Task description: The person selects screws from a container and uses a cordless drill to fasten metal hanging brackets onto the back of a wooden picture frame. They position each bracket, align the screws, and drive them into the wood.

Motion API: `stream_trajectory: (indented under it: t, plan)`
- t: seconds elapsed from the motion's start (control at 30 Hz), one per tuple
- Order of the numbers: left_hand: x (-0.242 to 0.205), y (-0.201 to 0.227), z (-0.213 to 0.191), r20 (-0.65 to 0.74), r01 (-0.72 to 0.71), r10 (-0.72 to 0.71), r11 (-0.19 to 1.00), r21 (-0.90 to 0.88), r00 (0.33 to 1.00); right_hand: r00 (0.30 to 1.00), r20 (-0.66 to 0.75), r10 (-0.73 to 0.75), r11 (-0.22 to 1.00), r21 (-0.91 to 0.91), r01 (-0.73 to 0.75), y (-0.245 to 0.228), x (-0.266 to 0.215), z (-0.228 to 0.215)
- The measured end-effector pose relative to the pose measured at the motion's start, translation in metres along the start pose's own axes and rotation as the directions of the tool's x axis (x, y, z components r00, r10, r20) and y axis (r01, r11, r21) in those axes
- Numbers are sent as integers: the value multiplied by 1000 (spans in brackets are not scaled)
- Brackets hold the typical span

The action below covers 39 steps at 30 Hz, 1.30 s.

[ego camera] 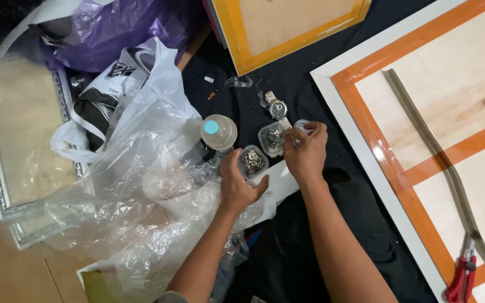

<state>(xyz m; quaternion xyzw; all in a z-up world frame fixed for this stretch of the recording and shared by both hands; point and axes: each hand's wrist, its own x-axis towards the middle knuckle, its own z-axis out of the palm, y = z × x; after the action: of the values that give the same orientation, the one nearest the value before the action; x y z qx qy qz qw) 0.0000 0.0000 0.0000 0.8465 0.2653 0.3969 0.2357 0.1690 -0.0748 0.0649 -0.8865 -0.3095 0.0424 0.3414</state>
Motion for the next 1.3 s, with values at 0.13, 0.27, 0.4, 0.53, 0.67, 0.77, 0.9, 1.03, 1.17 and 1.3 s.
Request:
stream_trajectory:
  t: [0.13, 0.27, 0.4, 0.53, 0.67, 0.77, 0.9, 1.03, 1.17, 1.3]
  plan:
    - [-3, -3, 0, 7, -5, 5, 1000, -3, 1000, 997, -10, -74, 996, -56, 73, 22, 0, 25]
    - [-4, -5, -1, 4, -9, 9, 999, -33, 1000, 994, 107, -13, 994, -109, 25, 11, 2, 19]
    - [-7, -4, -3, 5, -63, 64, 993, -97, 998, 972, 212, 104, 991, -111, -82, -1, 5, 15]
    - [12, 19, -19, -60, -101, 91, 976, -195, 994, 962, 241, 128, 990, -88, -110, 8, 6, 14]
    - [14, 18, -26, -80, -30, 24, 996, -78, 996, 997, 75, 23, 998, 50, -27, 28, 1, 21]
    - [31, 23, -43, 62, 32, -38, 995, 93, 997, 1000, -12, -19, 989, 147, 21, 30, -4, 19]
    - [38, 15, -44, 337, 9, -147, 926, 378, 930, 993, 15, 121, 948, 296, -120, 9, -6, -1]
    - [51, 16, -39, 367, -79, -82, 911, 404, 927, 984, 15, 178, 936, 304, -174, 4, -8, -5]
    - [58, 17, -35, 446, -188, -27, 883, 431, 895, 983, 2, 181, 935, 310, -173, 5, -12, -4]
    - [57, 16, -40, 387, -188, 31, 909, 373, 922, 981, 30, 192, 909, 371, -189, 4, -16, -8]
